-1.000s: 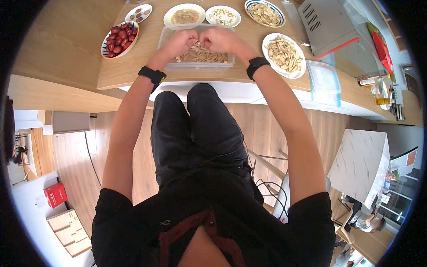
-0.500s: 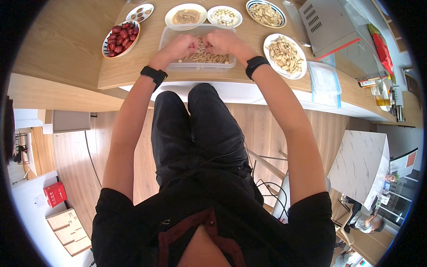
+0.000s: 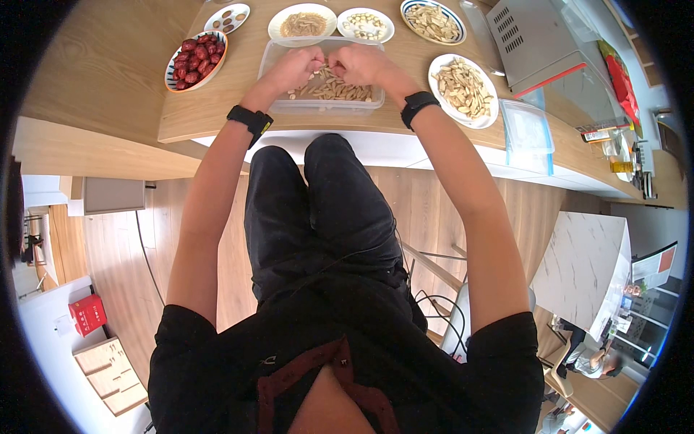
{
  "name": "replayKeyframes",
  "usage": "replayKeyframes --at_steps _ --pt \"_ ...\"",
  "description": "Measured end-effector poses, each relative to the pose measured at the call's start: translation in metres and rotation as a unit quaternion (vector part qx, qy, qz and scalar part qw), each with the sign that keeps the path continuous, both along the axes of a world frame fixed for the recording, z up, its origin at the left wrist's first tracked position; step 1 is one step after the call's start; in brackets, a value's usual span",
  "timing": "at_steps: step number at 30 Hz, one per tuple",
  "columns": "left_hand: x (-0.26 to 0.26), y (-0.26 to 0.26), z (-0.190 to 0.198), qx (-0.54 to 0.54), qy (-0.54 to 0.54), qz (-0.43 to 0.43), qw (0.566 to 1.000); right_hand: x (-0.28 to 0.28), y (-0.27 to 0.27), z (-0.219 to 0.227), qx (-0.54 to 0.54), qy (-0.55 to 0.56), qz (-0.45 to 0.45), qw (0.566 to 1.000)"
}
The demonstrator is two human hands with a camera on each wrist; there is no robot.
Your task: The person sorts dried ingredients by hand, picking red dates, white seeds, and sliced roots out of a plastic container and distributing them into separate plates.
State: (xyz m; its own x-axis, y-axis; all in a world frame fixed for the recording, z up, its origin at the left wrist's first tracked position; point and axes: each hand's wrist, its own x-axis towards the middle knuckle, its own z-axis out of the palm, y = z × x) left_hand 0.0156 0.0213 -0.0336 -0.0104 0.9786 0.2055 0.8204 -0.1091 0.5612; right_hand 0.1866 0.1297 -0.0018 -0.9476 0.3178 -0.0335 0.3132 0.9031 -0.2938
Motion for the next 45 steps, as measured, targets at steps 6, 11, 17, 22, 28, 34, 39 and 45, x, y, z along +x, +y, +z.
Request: replayKeyframes --at_steps 6,11,17,22,28,34,39,45 --pt "0.001 -0.002 0.004 0.015 -0.028 -0.010 0.999 0.000 -0.004 0.007 0.000 -0.025 -0.009 1.000" --pt "0.003 -0.003 0.013 0.110 -0.045 0.010 0.993 0.003 -0.002 0.003 -0.001 0.004 0.009 1.000" --pt "-0.019 0.003 0.026 0.122 -0.289 0.062 0.947 0.004 -0.006 0.006 0.025 -0.008 0.024 0.999" --pt "-0.071 0.008 0.051 0.048 -0.237 0.069 0.968 0.008 -0.004 0.001 0.017 0.024 0.058 0.998" --pt "-0.097 0.037 0.058 0.021 -0.265 0.159 0.951 0.006 -0.003 0.002 -0.007 0.001 0.057 0.998" --pt "-0.099 0.069 0.043 0.001 -0.086 0.145 0.986 0.003 -0.001 -0.004 -0.008 -0.017 0.046 0.999" --pt "-0.042 0.026 0.065 0.086 -0.039 0.000 0.996 0.006 0.001 -0.013 0.009 0.053 0.055 0.997" --pt "-0.032 -0.012 0.047 -0.021 0.144 -0.102 0.984 0.003 0.001 -0.007 0.024 -0.010 0.037 0.999"
